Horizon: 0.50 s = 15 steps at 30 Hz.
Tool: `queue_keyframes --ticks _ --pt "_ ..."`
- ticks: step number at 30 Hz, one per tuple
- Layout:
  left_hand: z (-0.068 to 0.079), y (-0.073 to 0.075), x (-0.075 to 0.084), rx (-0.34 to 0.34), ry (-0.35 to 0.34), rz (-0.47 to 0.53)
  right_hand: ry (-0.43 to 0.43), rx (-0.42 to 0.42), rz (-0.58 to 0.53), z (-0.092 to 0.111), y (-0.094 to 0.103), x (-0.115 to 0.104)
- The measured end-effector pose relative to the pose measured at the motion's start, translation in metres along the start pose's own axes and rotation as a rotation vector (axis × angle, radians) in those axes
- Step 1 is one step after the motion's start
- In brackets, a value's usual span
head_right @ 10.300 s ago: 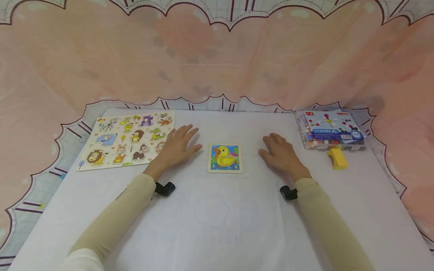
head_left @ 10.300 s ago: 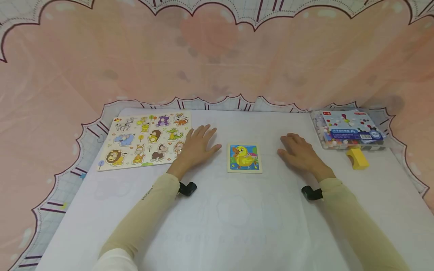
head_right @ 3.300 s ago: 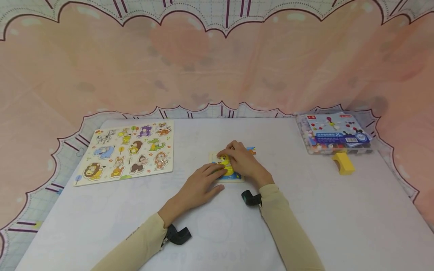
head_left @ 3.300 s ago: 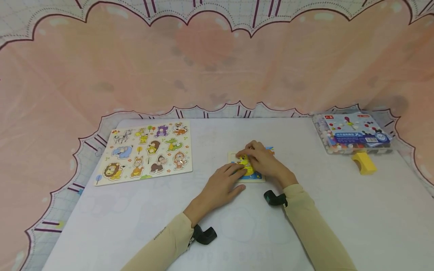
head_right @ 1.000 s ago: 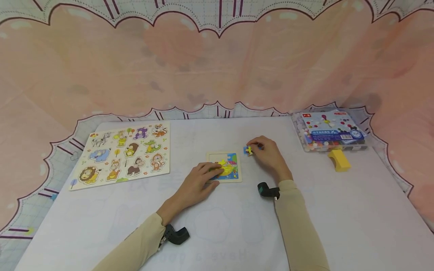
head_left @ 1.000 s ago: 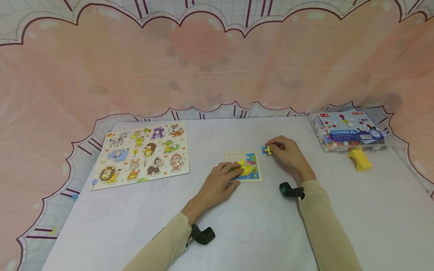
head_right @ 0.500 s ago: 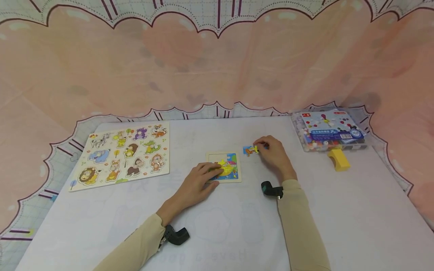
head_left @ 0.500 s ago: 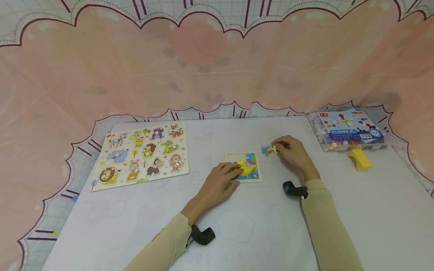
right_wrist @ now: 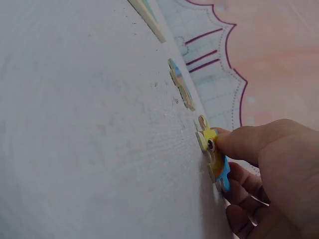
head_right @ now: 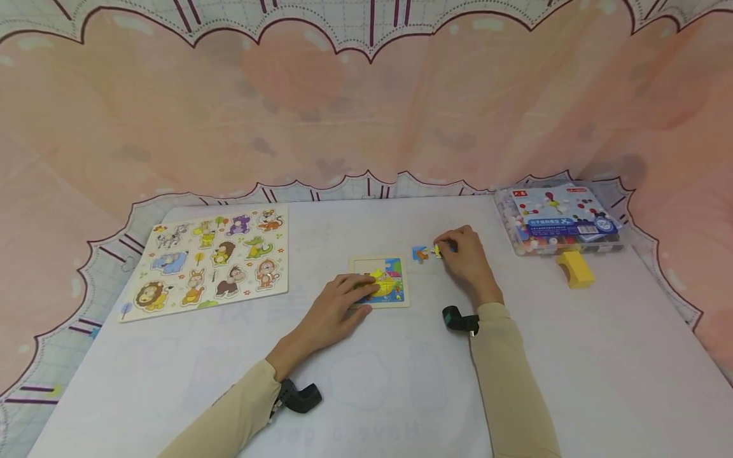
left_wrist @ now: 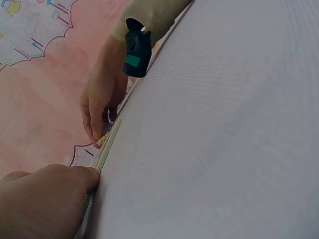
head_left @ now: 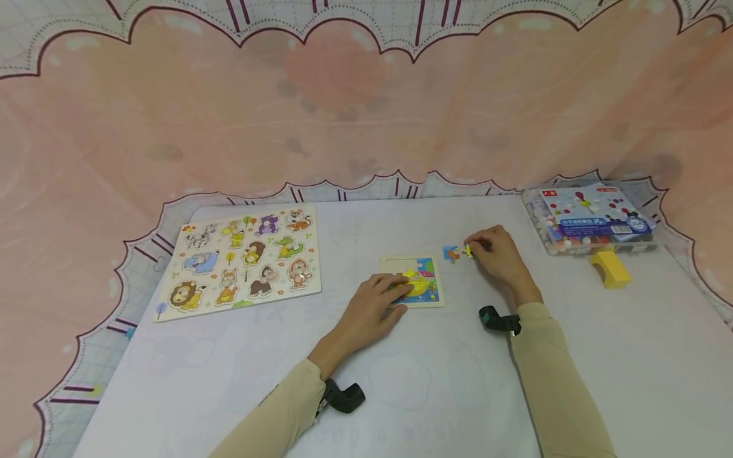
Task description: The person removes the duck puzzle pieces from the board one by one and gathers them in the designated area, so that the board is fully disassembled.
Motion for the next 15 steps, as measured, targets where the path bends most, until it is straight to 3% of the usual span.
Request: queue_keyframes --ticks 15 --pt "0.0005 -0.0011 -0.0020 -0.006 -0.001 -0.006 0.005 -0.001 0.008 -0.0006 -0.0024 0.0005"
Point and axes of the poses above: each hand's wrist, its own z-axis away from the middle knuckle, its own y-axis out of the back of the hand, x = y × z, the point moved 8 cm from there along -z, towards the middle knuckle, and after that the axes turned 15 degrees about z, right-handed, at the moved point
